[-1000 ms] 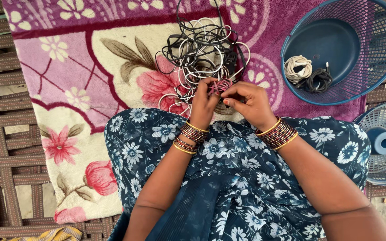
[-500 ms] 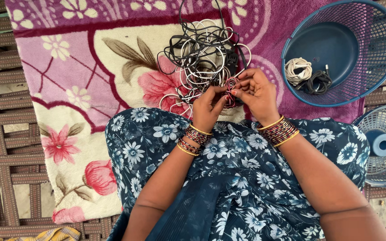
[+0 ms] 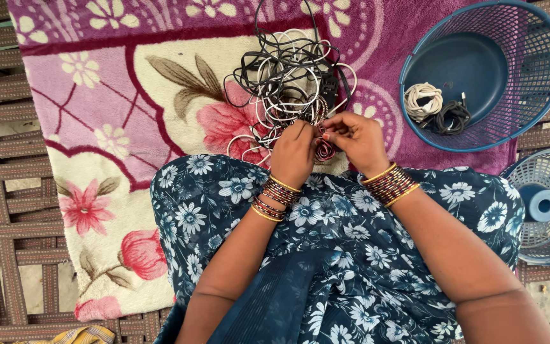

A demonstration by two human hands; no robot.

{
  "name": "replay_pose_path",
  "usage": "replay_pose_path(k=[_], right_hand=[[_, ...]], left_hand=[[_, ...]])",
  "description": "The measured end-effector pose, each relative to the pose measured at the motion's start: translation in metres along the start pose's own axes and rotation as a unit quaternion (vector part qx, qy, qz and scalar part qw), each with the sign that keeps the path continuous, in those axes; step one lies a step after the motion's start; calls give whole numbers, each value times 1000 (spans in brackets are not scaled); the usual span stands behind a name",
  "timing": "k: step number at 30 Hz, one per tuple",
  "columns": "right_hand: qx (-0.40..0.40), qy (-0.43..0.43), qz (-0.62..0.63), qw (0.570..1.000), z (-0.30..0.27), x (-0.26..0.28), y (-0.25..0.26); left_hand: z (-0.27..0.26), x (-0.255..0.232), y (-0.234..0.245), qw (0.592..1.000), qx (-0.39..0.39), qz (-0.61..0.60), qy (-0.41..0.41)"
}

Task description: The person sits cross-legged on a mat and untangles a pile of mixed black and white cables. They separate the cables by hand, coil them, and place the organized bundles into a blue basket nearby.

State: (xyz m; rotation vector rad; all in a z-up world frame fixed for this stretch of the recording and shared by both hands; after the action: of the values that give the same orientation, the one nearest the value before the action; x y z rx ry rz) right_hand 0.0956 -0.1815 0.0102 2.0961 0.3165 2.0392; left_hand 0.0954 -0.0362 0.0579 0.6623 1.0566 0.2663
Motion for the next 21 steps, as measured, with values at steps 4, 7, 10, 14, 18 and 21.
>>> replay_pose_path(k=[4,7,10,14,18,21], right_hand=[[-35,21,-55,998,-3,13,4],[-39,66,-88,993,-5,28,4],[-34,106,-146,983,-8,43,1],[-37,181,-199,962,-16,71,-3],[-15,210,-237,948,-18,84,-7],[-10,257,-279,925,-22,94,-13]], left_hand=[[-3,1,0,999,-13,-32,-18],[-6,-1,2,998,-32,-39,-35],[-8,-3,7,997,-53,-33,-45],[-10,-2,15,995,-86,-23,-38],[-15,4,10,995,-92,-27,-22],[-16,4,9,994,-105,-9,-35]])
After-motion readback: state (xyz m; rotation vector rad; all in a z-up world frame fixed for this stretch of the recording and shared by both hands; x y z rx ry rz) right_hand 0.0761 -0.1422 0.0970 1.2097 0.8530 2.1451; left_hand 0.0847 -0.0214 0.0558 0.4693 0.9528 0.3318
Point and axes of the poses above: each hand's wrist, its own z-axis towards the middle knuckle, its own y-axis out of the back of the hand, x = y × z, the point moved 10 cm from there along z, towards the middle knuckle, and after that the axes turned 4 degrees about -z, right-handed, at the moved point
